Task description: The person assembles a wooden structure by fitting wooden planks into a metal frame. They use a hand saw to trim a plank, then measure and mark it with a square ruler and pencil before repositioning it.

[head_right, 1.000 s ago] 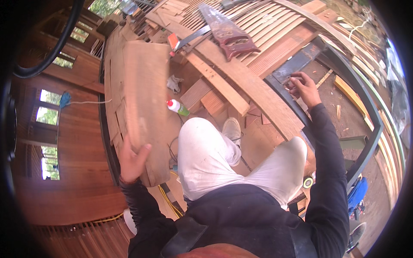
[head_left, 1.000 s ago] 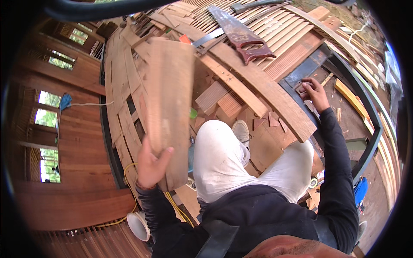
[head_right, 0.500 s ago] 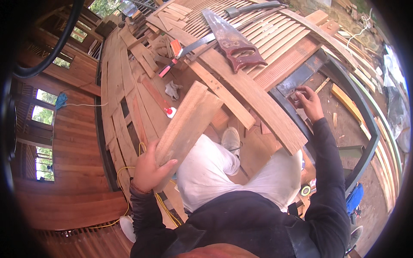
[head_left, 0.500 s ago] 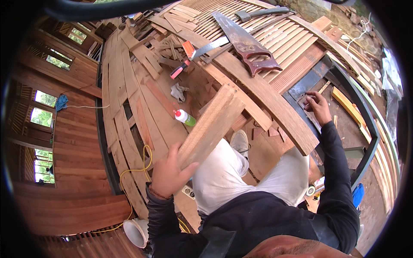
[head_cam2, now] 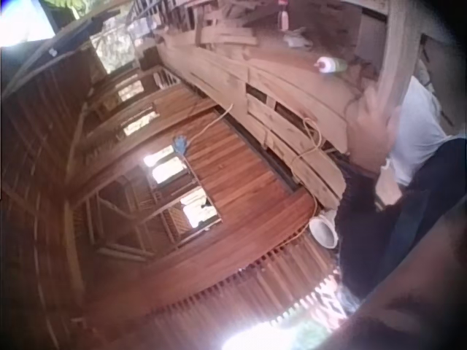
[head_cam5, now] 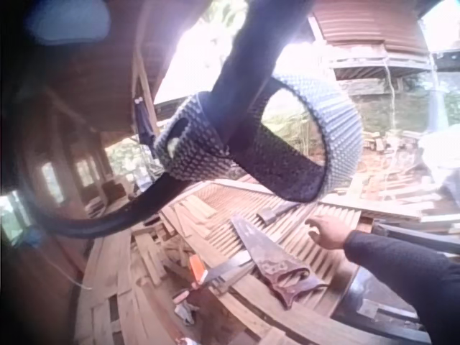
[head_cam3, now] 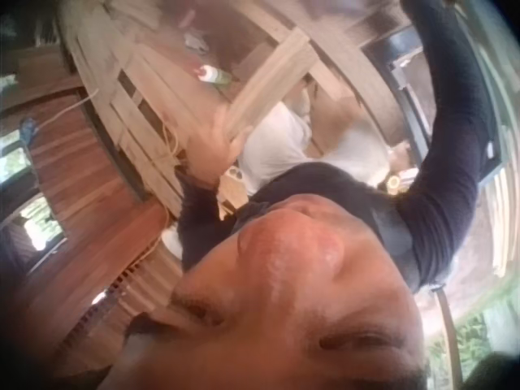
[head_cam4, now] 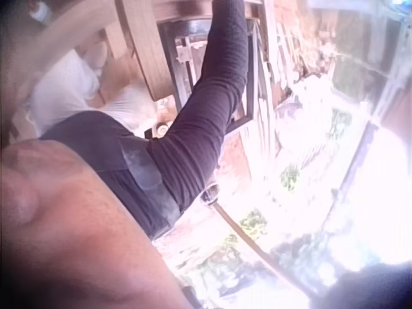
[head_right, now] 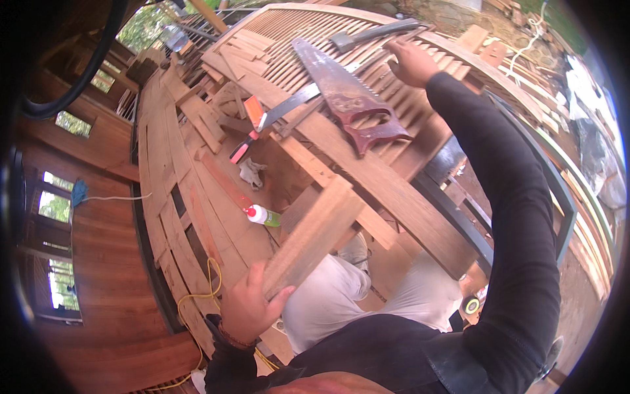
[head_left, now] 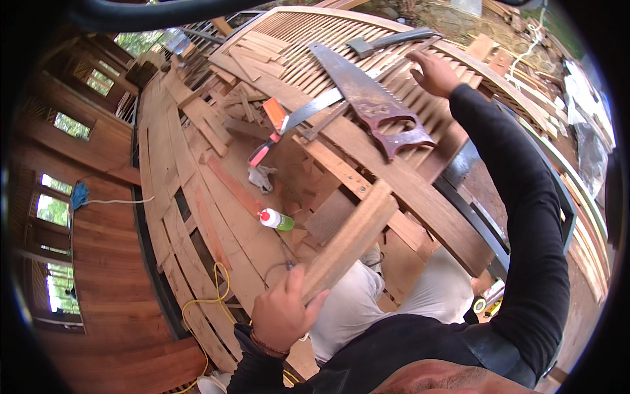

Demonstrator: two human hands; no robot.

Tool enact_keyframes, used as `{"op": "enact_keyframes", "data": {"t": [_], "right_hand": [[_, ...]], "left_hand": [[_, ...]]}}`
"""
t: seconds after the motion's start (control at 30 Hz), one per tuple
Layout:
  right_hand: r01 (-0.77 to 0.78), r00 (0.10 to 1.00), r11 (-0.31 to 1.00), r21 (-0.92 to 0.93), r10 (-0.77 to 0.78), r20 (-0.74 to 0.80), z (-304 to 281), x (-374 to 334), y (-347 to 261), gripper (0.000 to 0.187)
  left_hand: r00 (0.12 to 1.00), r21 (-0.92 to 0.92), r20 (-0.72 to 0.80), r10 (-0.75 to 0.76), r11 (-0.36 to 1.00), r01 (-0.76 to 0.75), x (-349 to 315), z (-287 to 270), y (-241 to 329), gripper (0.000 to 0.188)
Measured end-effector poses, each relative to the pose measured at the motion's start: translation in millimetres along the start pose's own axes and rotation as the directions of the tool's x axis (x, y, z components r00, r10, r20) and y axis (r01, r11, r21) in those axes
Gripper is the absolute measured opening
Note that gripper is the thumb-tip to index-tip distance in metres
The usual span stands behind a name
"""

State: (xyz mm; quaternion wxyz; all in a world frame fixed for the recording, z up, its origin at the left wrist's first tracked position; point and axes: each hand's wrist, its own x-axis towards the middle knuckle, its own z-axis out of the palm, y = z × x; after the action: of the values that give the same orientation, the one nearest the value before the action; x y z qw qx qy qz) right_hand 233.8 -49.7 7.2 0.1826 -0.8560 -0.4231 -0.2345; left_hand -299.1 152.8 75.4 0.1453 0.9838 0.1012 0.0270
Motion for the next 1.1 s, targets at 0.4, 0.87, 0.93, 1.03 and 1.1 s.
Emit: {"op": "enact_keyframes", "data": {"t": [0.4,0.87,0.93,1.03,1.1], "right_hand": [[0.066,0.892,0.96,-0.273,0.066,0.448,111.0,147.0,45.2,0.054],[0.424,0.764,0.874,0.238,-0.486,0.425,-56.5,-47.1,-119.4,0.04],[0.468,0.822,0.869,0.16,-0.495,0.282,-46.5,-63.7,-118.2,0.038],[0.313,0.936,0.94,0.138,-0.33,0.125,-45.9,-72.4,-119.4,0.035],[0.217,0.976,0.961,0.17,-0.21,-0.059,-54.9,-75.6,-122.5,0.032]], "left_hand": [[0.996,-0.033,0.058,0.073,0.997,-0.071,23.2,-6.1,-1.3,0.055],[0.999,-0.069,0.005,0.043,0.997,-0.043,21.2,0.7,-2.3,0.06],[0.999,-0.088,0.049,0.013,0.996,-0.009,18.7,0.3,0.5,0.062],[0.998,-0.085,0.019,0.067,0.994,-0.065,16.5,2.4,7.3,0.064],[0.992,-0.008,0.105,-0.07,0.997,0.071,14.5,-1.5,17.6,0.064]]}}
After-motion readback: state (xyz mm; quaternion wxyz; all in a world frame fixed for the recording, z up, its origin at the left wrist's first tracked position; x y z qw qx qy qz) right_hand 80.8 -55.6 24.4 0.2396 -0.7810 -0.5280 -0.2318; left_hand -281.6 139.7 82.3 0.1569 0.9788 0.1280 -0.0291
